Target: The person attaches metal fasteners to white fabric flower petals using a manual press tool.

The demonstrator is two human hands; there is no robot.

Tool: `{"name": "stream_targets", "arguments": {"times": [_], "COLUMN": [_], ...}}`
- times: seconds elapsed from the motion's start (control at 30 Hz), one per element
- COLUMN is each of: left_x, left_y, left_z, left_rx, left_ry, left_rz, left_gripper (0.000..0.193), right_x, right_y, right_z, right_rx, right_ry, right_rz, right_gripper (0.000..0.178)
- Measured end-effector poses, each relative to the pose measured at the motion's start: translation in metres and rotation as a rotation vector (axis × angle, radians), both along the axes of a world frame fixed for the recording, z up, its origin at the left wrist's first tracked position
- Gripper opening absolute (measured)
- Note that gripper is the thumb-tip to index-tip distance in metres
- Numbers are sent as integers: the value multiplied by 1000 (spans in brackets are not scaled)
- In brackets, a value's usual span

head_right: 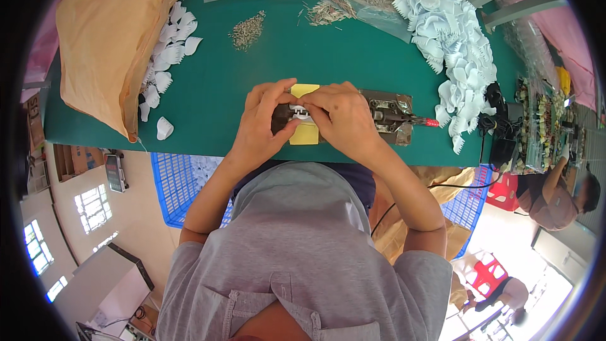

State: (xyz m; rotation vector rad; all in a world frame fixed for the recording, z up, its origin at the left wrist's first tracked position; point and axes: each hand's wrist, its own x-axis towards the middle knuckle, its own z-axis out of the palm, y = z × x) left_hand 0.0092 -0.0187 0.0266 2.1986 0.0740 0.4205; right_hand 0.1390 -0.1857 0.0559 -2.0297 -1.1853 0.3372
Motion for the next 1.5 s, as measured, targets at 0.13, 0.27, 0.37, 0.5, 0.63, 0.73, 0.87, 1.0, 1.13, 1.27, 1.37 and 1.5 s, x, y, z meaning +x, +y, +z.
{"name": "stream_targets", "arguments": {"times": [0.13, 0.27, 0.37, 0.5, 0.63, 0.73, 0.87, 1.0, 1.13, 1.27, 1.37, 1.5], "left_x": [0, -1, -1, 0, 0, 0, 2, 3, 4, 4, 3, 2], "left_y": [0, 1, 0, 1, 2, 3, 3, 4, 6, 8, 6, 6], "left_z": [-1, -1, 2, 5, 5, 4, 2, -1, -5, -18, -24, -26], "left_rx": [-6, -9, -47, -8, -4, 6, 3, -22, 47, 24, -1, -43], "left_ry": [18, 11, 22, 38, 30, 18, 7, 14, -47, -107, -130, -126], "left_rz": [-1, -14, -18, -16, -28, -30, -38, -44, -67, -80, -48, -39], "left_gripper": [71, 71, 70, 73, 72, 72, 71, 66, 53, 45, 43, 45], "right_x": [-2, -9, -10, -14, -16, -14, -14, -2, 26, 95, 149, 161], "right_y": [-1, -11, -7, -6, -4, -3, -1, -2, -9, 3, 18, 41], "right_z": [-4, 14, 0, -7, -15, -15, -12, -3, 15, 5, -40, -40], "right_rx": [115, 119, 165, 212, 291, 258, 212, 197, 179, -10, -62, -267], "right_ry": [-18, -362, -538, -612, -551, -546, -533, -391, 40, -6, -14, -98], "right_rz": [-25, 24, 101, 120, 101, 121, 92, 34, -217, -203, -238, -256], "right_gripper": [15, 26, 23, 20, 21, 20, 22, 29, 25, 13, 16, 17]}}
